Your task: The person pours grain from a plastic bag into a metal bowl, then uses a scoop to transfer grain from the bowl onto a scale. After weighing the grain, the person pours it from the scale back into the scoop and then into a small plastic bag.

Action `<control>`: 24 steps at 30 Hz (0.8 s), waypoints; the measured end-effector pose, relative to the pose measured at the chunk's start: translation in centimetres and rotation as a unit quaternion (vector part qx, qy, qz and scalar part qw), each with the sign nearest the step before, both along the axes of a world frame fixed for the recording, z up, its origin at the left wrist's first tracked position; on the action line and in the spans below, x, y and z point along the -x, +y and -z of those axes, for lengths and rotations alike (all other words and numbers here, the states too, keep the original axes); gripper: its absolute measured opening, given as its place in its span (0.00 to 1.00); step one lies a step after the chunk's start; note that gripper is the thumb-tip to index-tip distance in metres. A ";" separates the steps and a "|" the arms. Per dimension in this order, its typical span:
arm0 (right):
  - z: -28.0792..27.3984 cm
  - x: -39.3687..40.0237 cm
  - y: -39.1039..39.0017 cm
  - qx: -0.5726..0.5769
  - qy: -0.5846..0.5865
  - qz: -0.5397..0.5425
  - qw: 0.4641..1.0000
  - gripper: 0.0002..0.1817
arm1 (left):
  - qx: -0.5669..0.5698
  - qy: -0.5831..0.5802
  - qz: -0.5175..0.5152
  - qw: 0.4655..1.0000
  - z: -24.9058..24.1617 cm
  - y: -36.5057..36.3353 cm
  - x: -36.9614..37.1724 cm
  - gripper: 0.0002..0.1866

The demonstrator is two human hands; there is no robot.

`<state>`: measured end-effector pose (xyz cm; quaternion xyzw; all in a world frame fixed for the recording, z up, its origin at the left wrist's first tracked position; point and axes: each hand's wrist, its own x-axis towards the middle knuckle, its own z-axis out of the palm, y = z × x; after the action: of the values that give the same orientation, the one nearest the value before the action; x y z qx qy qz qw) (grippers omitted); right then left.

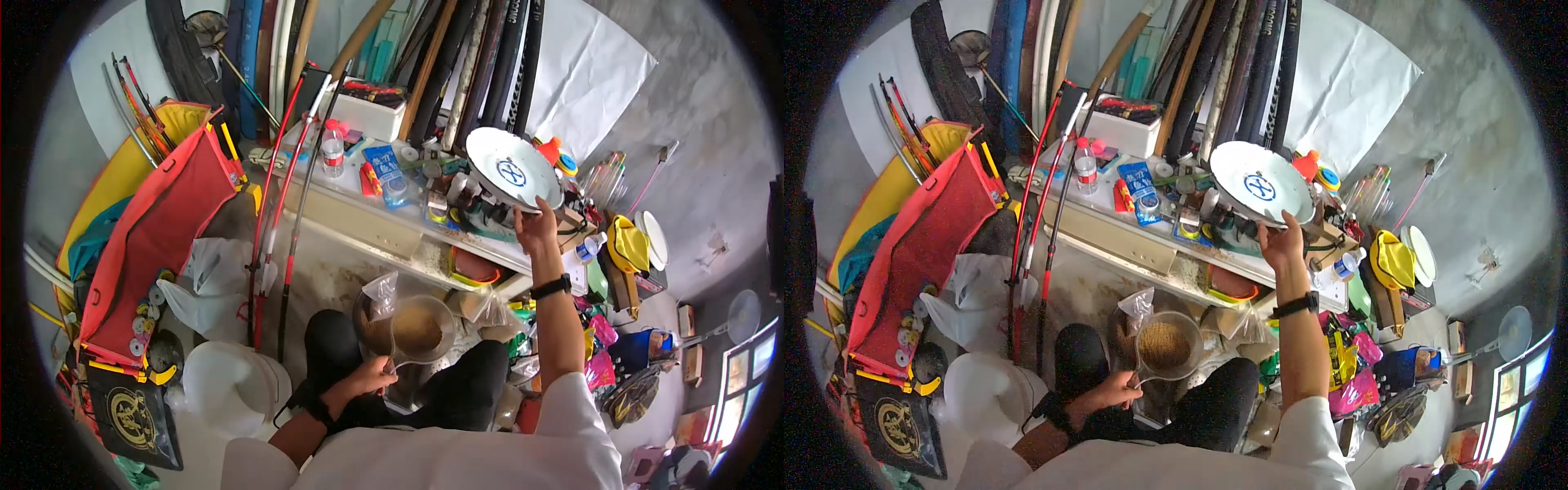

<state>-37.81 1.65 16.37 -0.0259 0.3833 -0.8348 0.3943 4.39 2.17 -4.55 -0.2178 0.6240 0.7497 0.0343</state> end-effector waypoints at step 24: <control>2.6 -0.5 -1.9 -0.069 0.052 0.107 0.990 0.15 | 0.051 0.008 -0.012 0.999 -0.5 -0.1 0.1 0.10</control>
<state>-37.31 -0.21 13.78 -0.0012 0.4607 -0.8412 0.2831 4.33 2.10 -4.02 -0.2205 0.6592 0.7188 0.0093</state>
